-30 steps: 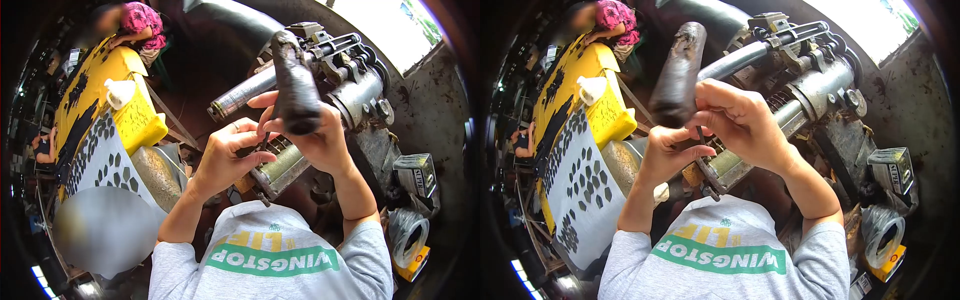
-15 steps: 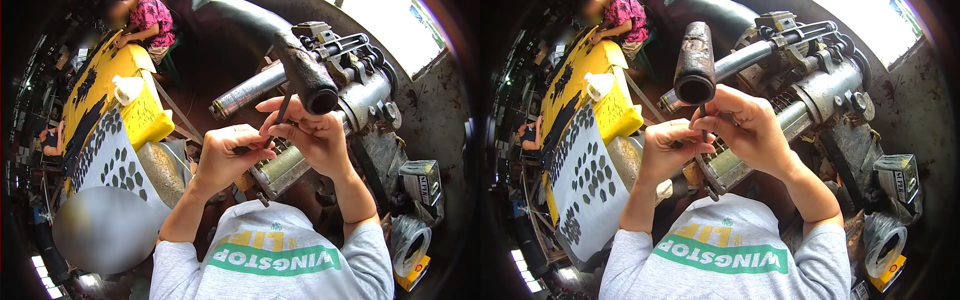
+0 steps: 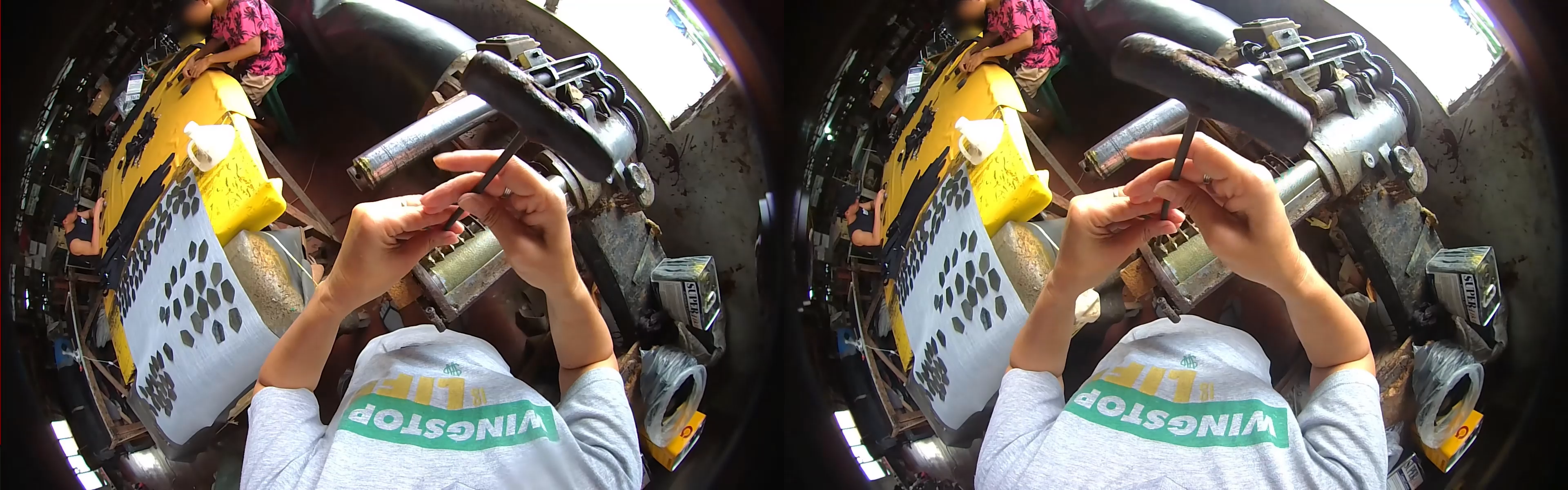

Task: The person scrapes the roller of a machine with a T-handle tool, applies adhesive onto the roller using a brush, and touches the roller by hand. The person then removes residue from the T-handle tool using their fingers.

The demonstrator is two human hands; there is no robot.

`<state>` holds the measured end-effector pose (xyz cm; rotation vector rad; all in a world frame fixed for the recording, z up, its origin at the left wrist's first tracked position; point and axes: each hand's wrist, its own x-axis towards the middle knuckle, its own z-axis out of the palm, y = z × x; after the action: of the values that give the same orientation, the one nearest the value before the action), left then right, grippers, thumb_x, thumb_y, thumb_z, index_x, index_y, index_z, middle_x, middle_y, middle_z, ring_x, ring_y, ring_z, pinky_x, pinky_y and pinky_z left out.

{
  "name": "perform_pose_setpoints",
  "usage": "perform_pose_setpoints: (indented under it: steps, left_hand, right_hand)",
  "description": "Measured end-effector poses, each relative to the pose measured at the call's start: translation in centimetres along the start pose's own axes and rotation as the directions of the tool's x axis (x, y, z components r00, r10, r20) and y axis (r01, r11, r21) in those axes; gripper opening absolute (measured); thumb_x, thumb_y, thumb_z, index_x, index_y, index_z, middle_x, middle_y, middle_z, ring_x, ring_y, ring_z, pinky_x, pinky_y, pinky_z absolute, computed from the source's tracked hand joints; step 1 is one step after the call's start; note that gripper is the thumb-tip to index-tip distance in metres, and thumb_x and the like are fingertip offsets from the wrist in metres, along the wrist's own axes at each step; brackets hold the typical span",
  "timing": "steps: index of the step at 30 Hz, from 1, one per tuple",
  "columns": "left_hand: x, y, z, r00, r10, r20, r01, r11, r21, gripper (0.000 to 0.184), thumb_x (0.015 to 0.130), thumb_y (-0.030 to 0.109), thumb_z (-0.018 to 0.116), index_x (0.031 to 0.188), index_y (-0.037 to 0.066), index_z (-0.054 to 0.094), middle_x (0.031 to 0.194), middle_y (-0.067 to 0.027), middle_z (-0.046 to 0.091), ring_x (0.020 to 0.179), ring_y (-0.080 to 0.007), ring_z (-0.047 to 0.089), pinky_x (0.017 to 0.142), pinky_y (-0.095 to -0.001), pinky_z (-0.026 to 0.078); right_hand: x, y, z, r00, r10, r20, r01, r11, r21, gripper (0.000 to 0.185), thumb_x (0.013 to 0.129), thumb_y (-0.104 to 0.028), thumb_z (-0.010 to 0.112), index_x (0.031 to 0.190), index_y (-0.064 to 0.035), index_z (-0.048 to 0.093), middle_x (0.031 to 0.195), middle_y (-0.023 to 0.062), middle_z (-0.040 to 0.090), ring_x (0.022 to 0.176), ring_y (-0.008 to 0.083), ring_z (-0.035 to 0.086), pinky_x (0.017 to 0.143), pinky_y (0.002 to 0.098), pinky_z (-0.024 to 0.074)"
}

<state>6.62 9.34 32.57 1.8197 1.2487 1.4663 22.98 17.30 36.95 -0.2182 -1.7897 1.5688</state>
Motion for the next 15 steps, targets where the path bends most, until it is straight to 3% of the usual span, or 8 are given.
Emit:
perform_pose_setpoints:
  steps: [4, 5, 10, 13, 15]
  left_hand:
    - [0.2, 0.7, 0.2, 0.995, -0.09, 0.032, 0.092, 0.993, -0.078, 0.026, 0.075, 0.003, 0.076, 0.1, 0.002, 0.069, 0.081, -0.0085, 0.069, 0.074, -0.0138, 0.067, 0.067, -0.0249, 0.053]
    - [0.3, 0.9, 0.1, 0.995, -0.087, 0.054, 0.091, 0.993, -0.081, 0.025, 0.075, 0.003, 0.076, 0.099, 0.002, 0.069, 0.081, -0.0086, 0.069, 0.073, -0.0141, 0.067, 0.066, -0.0248, 0.053]
    - [0.8, 1.0, 0.4, 0.997, -0.034, 0.065, 0.038, 0.997, -0.062, 0.023, 0.073, 0.005, 0.077, 0.095, 0.001, 0.07, 0.079, -0.0108, 0.068, 0.068, -0.0147, 0.065, 0.064, -0.0241, 0.052]
    - [1.0, 1.2, 0.5, 0.99, -0.108, 0.093, 0.116, 0.99, -0.082, 0.022, 0.073, 0.004, 0.078, 0.093, 0.0, 0.07, 0.079, -0.0116, 0.068, 0.069, -0.016, 0.066, 0.064, -0.0245, 0.052]
    - [0.9, 0.9, 0.8, 0.984, -0.155, 0.089, 0.17, 0.967, -0.191, 0.021, 0.073, 0.003, 0.077, 0.092, -0.001, 0.07, 0.079, -0.0117, 0.068, 0.069, -0.0167, 0.066, 0.064, -0.0248, 0.052]
  right_hand:
    - [-0.7, 0.9, 0.2, 0.992, -0.016, -0.127, 0.013, 1.0, -0.02, 0.018, 0.09, 0.008, 0.054, 0.106, 0.0066, 0.061, 0.095, 0.0098, 0.067, 0.088, 0.0126, 0.064, 0.079, 0.0233, 0.0509]
    - [-0.8, 0.5, 0.3, 0.991, 0.001, -0.135, -0.006, 0.999, -0.038, 0.01, 0.087, 0.006, 0.059, 0.095, 0.0057, 0.065, 0.095, 0.0095, 0.068, 0.085, 0.012, 0.064, 0.075, 0.0233, 0.0514]
    - [-1.6, 0.1, 0.6, 0.971, -0.066, -0.23, 0.023, 0.983, -0.183, 0.008, 0.079, 0.005, 0.067, 0.086, 0.0012, 0.069, 0.093, 0.0086, 0.068, 0.082, 0.0114, 0.063, 0.072, 0.0245, 0.0511]
    - [-2.2, 0.2, 0.5, 0.959, -0.107, -0.264, 0.048, 0.974, -0.222, 0.007, 0.08, 0.006, 0.067, 0.086, 0.0023, 0.067, 0.092, 0.008, 0.068, 0.082, 0.0121, 0.064, 0.073, 0.0242, 0.0508]
    - [-2.8, 0.4, 0.6, 0.948, -0.13, -0.289, 0.081, 0.981, -0.175, 0.009, 0.081, 0.006, 0.068, 0.088, 0.0029, 0.065, 0.091, 0.0074, 0.068, 0.081, 0.0128, 0.064, 0.073, 0.0245, 0.0508]
